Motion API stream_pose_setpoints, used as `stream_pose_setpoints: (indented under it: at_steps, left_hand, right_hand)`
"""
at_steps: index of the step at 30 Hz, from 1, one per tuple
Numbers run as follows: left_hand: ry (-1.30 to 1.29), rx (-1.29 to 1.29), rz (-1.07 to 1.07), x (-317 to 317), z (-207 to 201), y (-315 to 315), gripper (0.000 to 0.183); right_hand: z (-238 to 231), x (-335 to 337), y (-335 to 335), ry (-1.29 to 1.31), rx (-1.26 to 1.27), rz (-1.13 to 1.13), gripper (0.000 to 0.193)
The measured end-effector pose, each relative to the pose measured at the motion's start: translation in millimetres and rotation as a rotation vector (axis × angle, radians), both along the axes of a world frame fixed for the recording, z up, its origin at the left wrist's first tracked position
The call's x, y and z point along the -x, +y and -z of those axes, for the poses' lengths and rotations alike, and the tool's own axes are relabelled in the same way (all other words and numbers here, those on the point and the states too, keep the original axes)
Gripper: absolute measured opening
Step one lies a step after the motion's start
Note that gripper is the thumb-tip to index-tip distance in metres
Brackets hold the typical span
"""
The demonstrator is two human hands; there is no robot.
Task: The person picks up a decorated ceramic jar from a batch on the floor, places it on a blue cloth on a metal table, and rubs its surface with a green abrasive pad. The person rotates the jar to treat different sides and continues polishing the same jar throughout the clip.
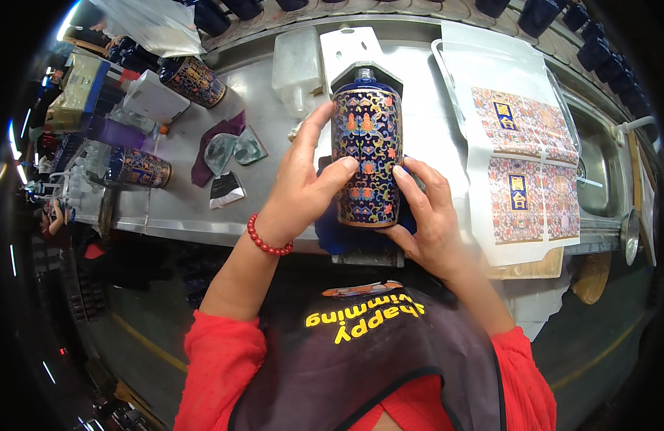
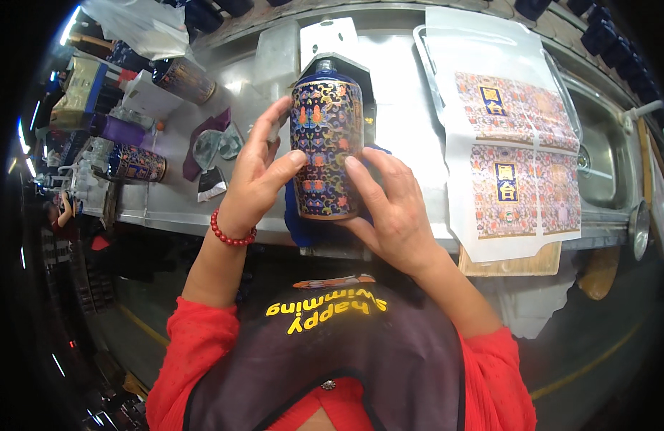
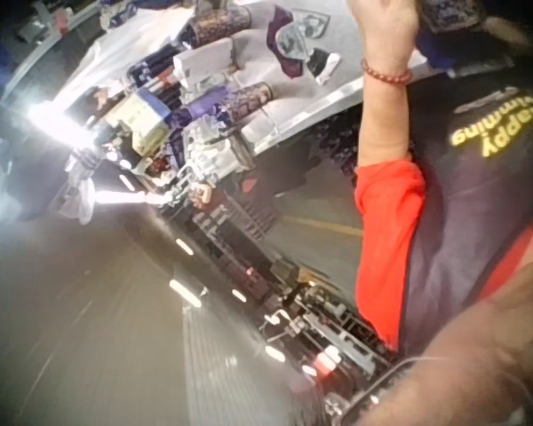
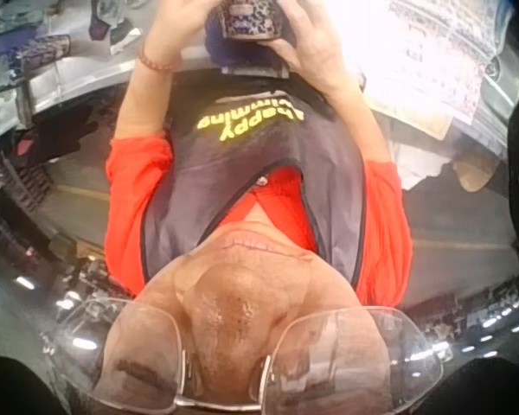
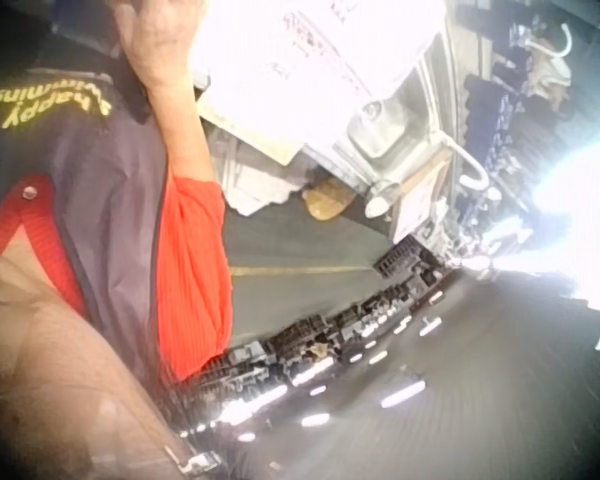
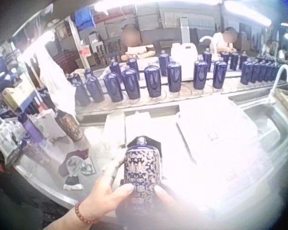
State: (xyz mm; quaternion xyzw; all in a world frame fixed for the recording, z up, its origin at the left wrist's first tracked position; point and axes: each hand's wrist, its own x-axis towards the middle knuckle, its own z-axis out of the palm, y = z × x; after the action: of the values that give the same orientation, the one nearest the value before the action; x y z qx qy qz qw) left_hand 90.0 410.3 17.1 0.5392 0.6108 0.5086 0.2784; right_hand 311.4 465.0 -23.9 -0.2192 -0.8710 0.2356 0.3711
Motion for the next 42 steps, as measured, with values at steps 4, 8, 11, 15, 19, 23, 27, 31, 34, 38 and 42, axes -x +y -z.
stream_pose_setpoints:
  at_steps: [4, 8, 11, 15, 19, 23, 27, 31, 34, 38, 42]
  left_hand:
    - [0.005, 0.015, -0.013, -3.5, -16.3, -15.6, 0.046]
    - [-0.200, 0.076, 0.065, -16.4, -43.1, -32.1, 0.050]
    - [-0.518, 0.118, 0.050, -21.7, -64.4, -36.9, 0.061]
    - [-0.651, 0.105, 0.124, -20.6, -81.3, -28.4, 0.061]
    - [-0.644, 0.160, 0.153, -16.8, -86.6, -18.2, 0.060]
    - [-0.622, 0.201, 0.159, -13.6, -85.4, -11.9, 0.060]
    - [-0.596, 0.205, 0.154, -12.1, -85.1, -9.0, 0.060]
    - [-0.568, 0.213, 0.170, -11.9, -87.6, -7.1, 0.059]
    - [-0.570, 0.225, 0.185, -12.4, -89.4, -5.4, 0.059]
    - [-0.564, 0.230, 0.191, -11.4, -91.9, -3.6, 0.059]
    - [-0.586, 0.243, 0.188, -11.1, -93.6, -3.4, 0.059]
  right_hand:
    - [2.6, -1.4, 1.6, -0.023, 0.020, -0.036, 0.084]
    - [4.8, -2.1, 2.5, -0.025, 0.015, -0.041, 0.084]
    - [4.8, -1.5, 2.3, -0.005, 0.009, -0.037, 0.083]
    - [2.9, 0.3, 1.9, 0.029, -0.019, -0.023, 0.079]
    - [0.3, 1.9, 1.6, 0.048, -0.051, -0.023, 0.076]
    - [-0.9, 2.4, 1.3, 0.059, -0.060, -0.026, 0.074]
    - [-1.3, 1.4, 1.7, 0.043, -0.045, -0.062, 0.078]
    - [-0.8, 1.5, 1.5, 0.039, -0.032, -0.077, 0.080]
    - [-0.2, 1.9, 1.1, 0.041, -0.032, -0.075, 0.080]
    - [0.0, 1.9, 1.3, 0.047, -0.024, -0.078, 0.080]
    - [-0.1, 1.7, 2.0, 0.046, -0.011, -0.086, 0.079]
